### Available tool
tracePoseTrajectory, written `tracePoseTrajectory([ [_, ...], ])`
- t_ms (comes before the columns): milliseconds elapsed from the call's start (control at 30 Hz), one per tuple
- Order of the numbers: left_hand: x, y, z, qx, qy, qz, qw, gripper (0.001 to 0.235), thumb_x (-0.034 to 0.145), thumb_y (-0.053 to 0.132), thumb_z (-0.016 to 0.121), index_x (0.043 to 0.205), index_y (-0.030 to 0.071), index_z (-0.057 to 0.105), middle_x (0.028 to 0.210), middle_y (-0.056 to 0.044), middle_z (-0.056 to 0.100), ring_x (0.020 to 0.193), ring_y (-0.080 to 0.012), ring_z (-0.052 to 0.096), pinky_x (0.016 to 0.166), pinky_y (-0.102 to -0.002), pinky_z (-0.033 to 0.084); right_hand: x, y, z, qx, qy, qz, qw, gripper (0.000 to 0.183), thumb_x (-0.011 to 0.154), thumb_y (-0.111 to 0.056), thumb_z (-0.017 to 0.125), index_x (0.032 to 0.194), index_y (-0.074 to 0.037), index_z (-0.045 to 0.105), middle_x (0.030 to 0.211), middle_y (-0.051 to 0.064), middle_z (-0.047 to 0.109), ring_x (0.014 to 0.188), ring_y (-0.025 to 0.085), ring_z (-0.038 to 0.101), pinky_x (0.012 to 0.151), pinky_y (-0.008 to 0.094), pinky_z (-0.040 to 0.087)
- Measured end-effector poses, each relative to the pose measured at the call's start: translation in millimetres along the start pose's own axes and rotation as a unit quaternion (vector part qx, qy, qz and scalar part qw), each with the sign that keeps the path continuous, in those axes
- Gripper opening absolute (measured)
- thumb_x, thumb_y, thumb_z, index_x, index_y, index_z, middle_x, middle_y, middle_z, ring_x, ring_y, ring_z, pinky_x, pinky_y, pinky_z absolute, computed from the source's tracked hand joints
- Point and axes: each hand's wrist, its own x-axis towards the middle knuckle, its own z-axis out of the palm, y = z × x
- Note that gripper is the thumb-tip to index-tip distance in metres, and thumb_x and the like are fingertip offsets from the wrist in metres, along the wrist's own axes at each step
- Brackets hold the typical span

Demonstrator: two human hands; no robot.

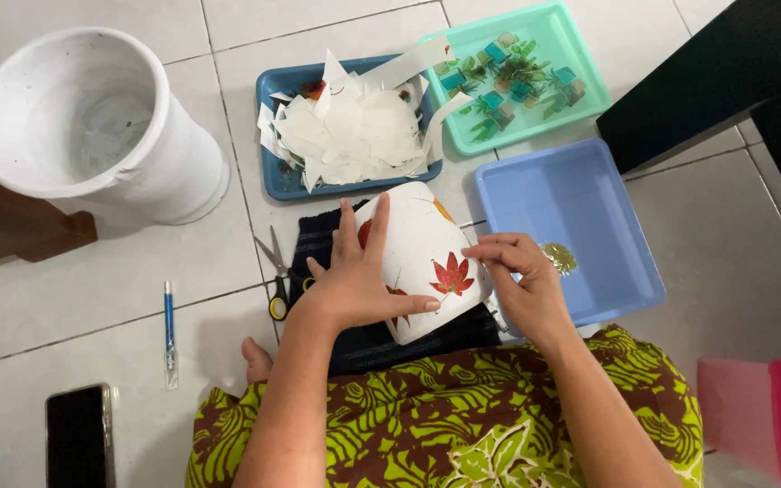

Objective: Applying decorative leaf-shaped paper cutouts to a white cylindrical container using a liquid adhesive or water.

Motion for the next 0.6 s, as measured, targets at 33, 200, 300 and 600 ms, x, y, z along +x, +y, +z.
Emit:
tracePoseTrajectory([
  [33, 0.4, -0.2, 0.4, 0.0, 0.0, 0.0, 1.0, 0.132, 0.053, 0.063, 0.075, 0.147, 0.026, -0.009, 0.149, -0.027, -0.015, 0.135, -0.05, 0.006, 0.095, -0.075, 0.004, 0.0, 1.4, -0.7, 0.0, 0.0, 0.0, 1.0, 0.022, 0.087, -0.004, 0.054, 0.091, -0.015, 0.072, 0.1, 0.01, 0.062, 0.092, 0.023, 0.063, 0.08, 0.033, 0.049],
  [200, 0.3, -0.5, 1.0, 0.0, 0.006, 0.003, 1.0, 0.132, 0.053, 0.063, 0.076, 0.148, 0.025, -0.008, 0.148, -0.027, -0.014, 0.134, -0.0506, 0.007, 0.094, -0.075, 0.004, -0.7, 3.8, -2.3, 0.016, 0.004, -0.018, 1.0, 0.025, 0.087, -0.002, 0.052, 0.09, -0.015, 0.073, 0.099, 0.011, 0.065, 0.088, 0.022, 0.065, 0.081, 0.035, 0.051],
  [300, 0.3, -0.7, 0.7, 0.001, 0.004, 0.003, 1.0, 0.133, 0.052, 0.064, 0.076, 0.148, 0.025, -0.008, 0.148, -0.028, -0.014, 0.134, -0.0507, 0.007, 0.094, -0.075, 0.004, -0.1, 2.1, -1.2, 0.032, 0.008, -0.021, 0.999, 0.025, 0.088, -0.001, 0.051, 0.092, -0.012, 0.072, 0.099, 0.012, 0.065, 0.087, 0.021, 0.066, 0.082, 0.036, 0.051],
  [600, -2.0, 1.1, -2.4, -0.005, -0.005, -0.002, 1.0, 0.131, 0.054, 0.063, 0.074, 0.147, 0.026, -0.009, 0.149, -0.026, -0.015, 0.135, -0.05, 0.005, 0.095, -0.075, 0.001, 2.1, 5.2, -7.3, 0.107, 0.037, 0.085, 0.99, 0.022, 0.078, -0.002, 0.064, 0.1, -0.005, 0.065, 0.096, 0.01, 0.065, 0.082, 0.015, 0.06, 0.077, 0.03, 0.048],
])
